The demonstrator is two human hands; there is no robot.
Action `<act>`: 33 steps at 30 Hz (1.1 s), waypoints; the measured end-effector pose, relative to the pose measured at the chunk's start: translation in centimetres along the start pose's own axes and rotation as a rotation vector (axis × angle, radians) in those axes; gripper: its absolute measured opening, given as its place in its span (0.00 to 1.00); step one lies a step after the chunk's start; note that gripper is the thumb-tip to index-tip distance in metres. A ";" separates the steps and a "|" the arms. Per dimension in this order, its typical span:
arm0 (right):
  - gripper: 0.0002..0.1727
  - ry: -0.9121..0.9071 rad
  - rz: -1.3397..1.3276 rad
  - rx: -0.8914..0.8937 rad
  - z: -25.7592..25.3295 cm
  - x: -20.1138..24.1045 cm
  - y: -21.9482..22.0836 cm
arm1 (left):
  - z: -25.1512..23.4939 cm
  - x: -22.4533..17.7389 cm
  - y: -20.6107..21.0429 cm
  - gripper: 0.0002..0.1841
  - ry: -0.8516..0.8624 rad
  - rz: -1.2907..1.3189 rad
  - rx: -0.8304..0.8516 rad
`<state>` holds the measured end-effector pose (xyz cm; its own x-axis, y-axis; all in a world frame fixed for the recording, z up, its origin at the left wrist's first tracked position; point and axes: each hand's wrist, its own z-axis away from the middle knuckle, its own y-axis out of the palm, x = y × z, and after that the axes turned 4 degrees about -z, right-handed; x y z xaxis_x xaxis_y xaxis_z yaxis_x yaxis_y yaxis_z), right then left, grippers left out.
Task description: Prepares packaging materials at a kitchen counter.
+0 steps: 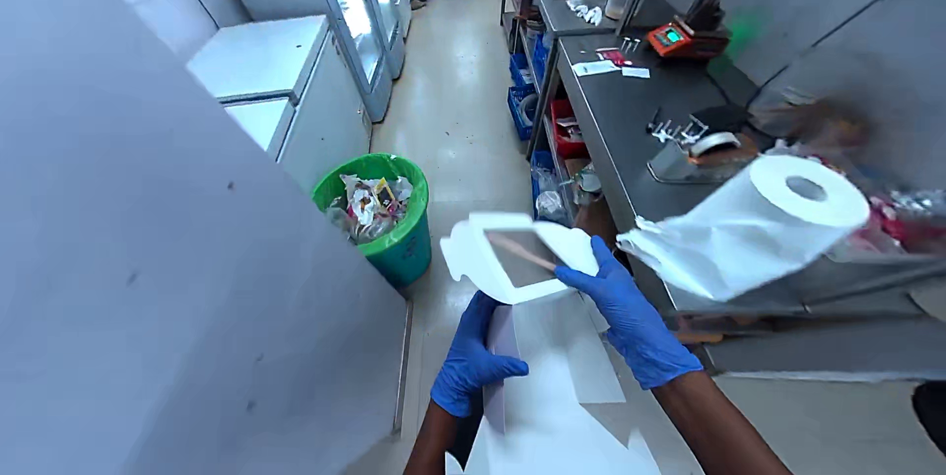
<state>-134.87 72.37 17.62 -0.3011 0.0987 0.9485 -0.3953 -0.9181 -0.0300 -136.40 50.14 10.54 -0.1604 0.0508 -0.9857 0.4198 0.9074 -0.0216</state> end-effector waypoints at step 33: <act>0.46 -0.060 -0.538 -0.093 -67.7 23.1 3.6 | -87.0 9.4 -10.2 0.51 0.090 0.526 -0.383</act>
<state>-202.02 97.38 18.08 0.0139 0.5204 0.8538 -0.5561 -0.7056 0.4392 -219.87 77.66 16.03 -0.1016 0.5474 -0.8307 0.1179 0.8357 0.5364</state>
